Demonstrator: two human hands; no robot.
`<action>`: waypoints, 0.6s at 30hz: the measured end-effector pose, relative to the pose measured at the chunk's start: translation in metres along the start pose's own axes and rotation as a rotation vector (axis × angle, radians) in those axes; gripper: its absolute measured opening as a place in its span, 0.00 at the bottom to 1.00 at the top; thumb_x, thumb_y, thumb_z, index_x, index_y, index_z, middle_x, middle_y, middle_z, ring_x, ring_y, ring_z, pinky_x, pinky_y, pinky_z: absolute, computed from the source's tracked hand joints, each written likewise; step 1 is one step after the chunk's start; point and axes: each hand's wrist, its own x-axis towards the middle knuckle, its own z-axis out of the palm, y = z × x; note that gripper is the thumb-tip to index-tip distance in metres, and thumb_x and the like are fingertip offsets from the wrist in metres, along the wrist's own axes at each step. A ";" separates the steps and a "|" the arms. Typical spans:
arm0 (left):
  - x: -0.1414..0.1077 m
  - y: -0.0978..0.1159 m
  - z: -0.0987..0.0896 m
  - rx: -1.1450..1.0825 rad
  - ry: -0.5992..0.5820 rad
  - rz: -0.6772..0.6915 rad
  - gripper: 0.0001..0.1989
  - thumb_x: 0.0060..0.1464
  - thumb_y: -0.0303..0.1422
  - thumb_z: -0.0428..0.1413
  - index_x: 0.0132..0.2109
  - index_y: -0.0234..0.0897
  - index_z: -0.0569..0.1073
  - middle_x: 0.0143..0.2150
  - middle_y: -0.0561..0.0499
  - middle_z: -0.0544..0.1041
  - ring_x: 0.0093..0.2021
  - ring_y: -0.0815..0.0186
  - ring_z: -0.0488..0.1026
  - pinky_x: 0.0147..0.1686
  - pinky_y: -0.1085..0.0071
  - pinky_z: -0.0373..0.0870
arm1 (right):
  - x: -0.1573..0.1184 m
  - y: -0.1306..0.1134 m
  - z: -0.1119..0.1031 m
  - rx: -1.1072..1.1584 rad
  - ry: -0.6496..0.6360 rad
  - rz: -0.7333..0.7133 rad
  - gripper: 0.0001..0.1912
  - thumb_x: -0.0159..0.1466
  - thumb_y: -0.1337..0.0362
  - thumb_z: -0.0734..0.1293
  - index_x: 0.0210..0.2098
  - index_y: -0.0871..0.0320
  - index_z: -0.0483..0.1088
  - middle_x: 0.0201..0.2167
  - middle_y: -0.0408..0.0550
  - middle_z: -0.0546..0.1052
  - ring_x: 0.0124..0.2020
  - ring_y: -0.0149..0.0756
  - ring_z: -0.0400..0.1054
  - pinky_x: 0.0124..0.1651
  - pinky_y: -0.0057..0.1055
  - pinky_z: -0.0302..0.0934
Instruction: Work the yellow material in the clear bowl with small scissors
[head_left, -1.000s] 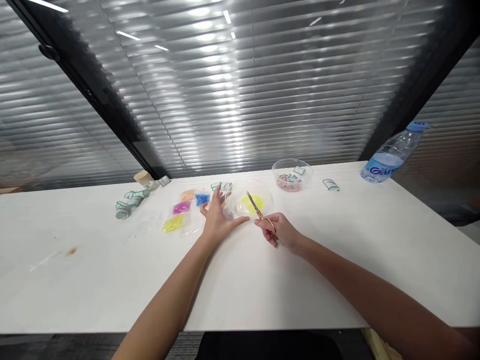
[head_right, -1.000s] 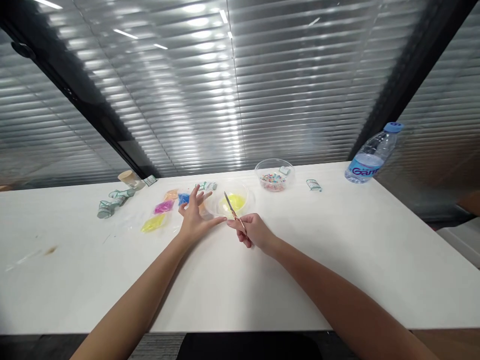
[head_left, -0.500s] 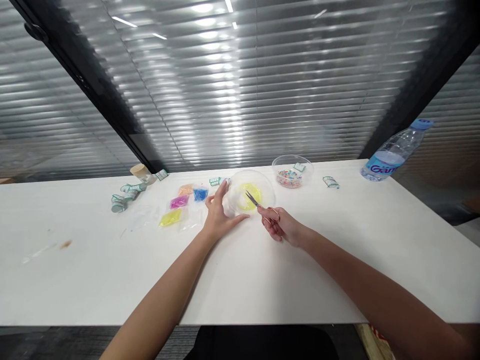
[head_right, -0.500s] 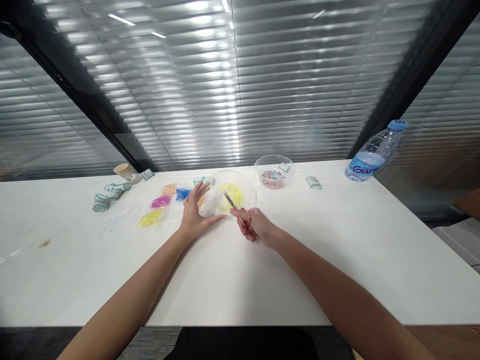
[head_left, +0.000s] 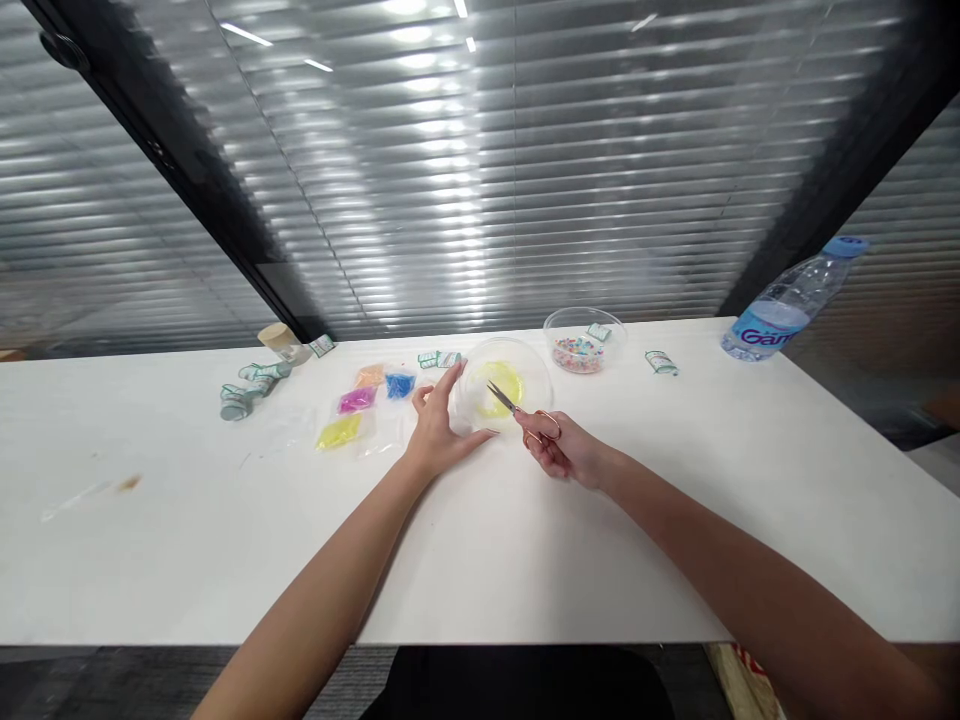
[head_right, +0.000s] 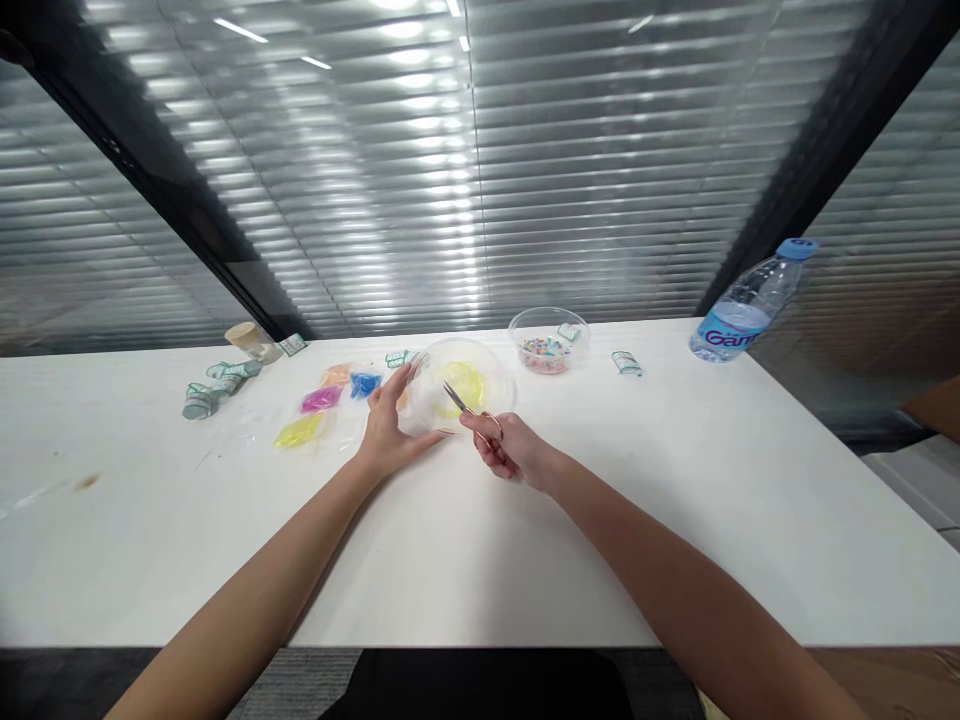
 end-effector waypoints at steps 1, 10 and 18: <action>0.000 0.000 0.000 0.003 -0.003 0.001 0.53 0.45 0.54 0.62 0.69 0.42 0.44 0.64 0.33 0.64 0.60 0.44 0.66 0.53 0.51 0.57 | 0.000 0.000 0.000 0.002 -0.002 -0.001 0.29 0.58 0.43 0.68 0.17 0.60 0.57 0.13 0.36 0.57 0.10 0.19 0.46 0.13 0.23 0.36; 0.000 0.000 0.000 0.009 -0.027 0.047 0.51 0.47 0.55 0.61 0.68 0.41 0.45 0.64 0.33 0.64 0.62 0.46 0.66 0.55 0.52 0.55 | 0.002 0.002 -0.002 0.018 -0.005 0.009 0.29 0.56 0.42 0.69 0.18 0.59 0.58 0.13 0.37 0.59 0.10 0.19 0.46 0.14 0.23 0.37; 0.000 0.000 0.000 0.011 -0.045 0.055 0.50 0.47 0.56 0.60 0.68 0.40 0.47 0.65 0.34 0.64 0.59 0.47 0.67 0.56 0.51 0.54 | 0.004 0.003 -0.004 0.021 -0.010 0.034 0.28 0.55 0.42 0.69 0.19 0.59 0.59 0.13 0.37 0.58 0.11 0.19 0.45 0.14 0.23 0.36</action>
